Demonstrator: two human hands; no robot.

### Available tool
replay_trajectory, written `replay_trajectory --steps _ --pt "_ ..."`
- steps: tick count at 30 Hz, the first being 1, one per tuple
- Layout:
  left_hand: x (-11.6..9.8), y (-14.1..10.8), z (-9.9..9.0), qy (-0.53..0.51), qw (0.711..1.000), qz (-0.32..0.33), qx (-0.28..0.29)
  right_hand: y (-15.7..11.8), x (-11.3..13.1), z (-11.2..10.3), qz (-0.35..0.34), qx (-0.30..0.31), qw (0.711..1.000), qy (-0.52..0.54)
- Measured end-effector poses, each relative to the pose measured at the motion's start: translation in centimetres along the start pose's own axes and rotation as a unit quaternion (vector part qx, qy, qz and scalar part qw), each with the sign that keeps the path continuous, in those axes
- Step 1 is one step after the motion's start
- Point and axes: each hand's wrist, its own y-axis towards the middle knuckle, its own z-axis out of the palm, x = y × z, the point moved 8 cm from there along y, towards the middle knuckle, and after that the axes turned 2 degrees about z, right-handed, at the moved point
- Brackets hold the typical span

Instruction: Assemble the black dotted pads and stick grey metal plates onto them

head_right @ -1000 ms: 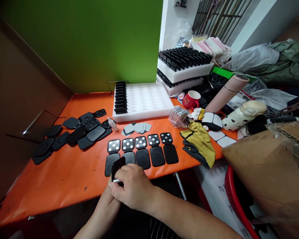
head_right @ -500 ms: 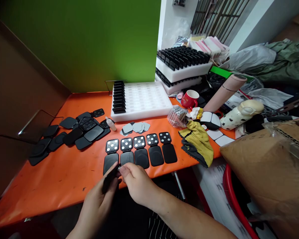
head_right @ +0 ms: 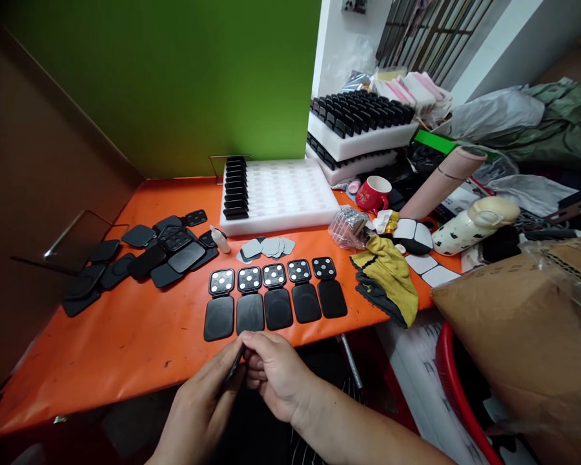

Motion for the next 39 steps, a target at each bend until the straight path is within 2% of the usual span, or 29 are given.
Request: replay_trajectory --steps 3,6,9,10,11,14,16,17,19,22,26,28,31,33,35,37,39 --pt "0.6 0.5 0.4 -0.071 0.995 -0.062 0.007 0.1 0.0 -0.3 -0.028 -0.023 0.999 0.004" --pt "2.5 0.7 0.4 -0.183 0.962 -0.2 -0.016 -0.1 0.2 0.2 -0.029 0.017 0.999 -0.024" --pt "3.5 0.8 0.1 -0.25 0.929 -0.267 -0.051 -0.7 1.3 0.8 -0.064 0.04 0.986 -0.151" --pt "3.6 0.8 0.1 -0.251 0.929 -0.267 -0.048 -1.0 2.0 1.0 -0.097 0.034 0.967 -0.233" --pt "3.5 0.9 0.1 -0.24 0.934 -0.262 -0.038 -1.3 2.7 1.4 -0.134 0.024 0.935 -0.326" --pt "2.9 0.9 0.4 -0.138 0.964 -0.226 0.014 -2.3 4.3 2.8 -0.228 -0.028 0.785 -0.575" --pt "2.4 0.9 0.4 -0.047 0.981 -0.188 0.033 -2.4 4.5 3.3 -0.243 -0.057 0.708 -0.661" --pt "2.2 0.9 0.5 -0.007 0.985 -0.169 0.036 -2.4 4.6 3.4 -0.243 -0.069 0.685 -0.683" --pt "1.7 0.9 0.6 0.05 0.99 -0.128 0.032 -2.4 4.5 3.4 -0.238 -0.082 0.666 -0.702" --pt "0.9 1.0 0.7 0.098 0.992 -0.083 0.017 -2.5 4.6 3.2 -0.23 -0.091 0.667 -0.703" --pt "-0.3 1.0 0.8 0.13 0.991 -0.029 -0.007 -2.4 4.7 3.0 -0.226 -0.091 0.69 -0.682" --pt "-0.7 1.0 0.8 0.14 0.99 -0.008 -0.012 -2.3 4.6 2.8 -0.24 -0.09 0.717 -0.649" --pt "-1.0 0.9 0.9 0.154 0.988 0.003 -0.019 -1.9 4.0 2.1 -0.257 -0.087 0.781 -0.563" --pt "-0.9 0.8 1.0 0.137 0.99 -0.007 -0.02 -1.6 3.3 1.4 -0.255 -0.097 0.815 -0.512" --pt "-0.5 0.8 1.2 0.081 0.996 -0.035 -0.01 -1.6 2.9 1.0 -0.261 -0.11 0.826 -0.488" --pt "0.2 0.9 1.5 -0.009 0.996 -0.093 0.005 -1.7 3.0 1.1 -0.276 -0.103 0.83 -0.475" --pt "1.4 0.8 1.6 -0.117 0.978 -0.172 0.002 -1.6 3.2 1.4 -0.272 -0.07 0.856 -0.435"
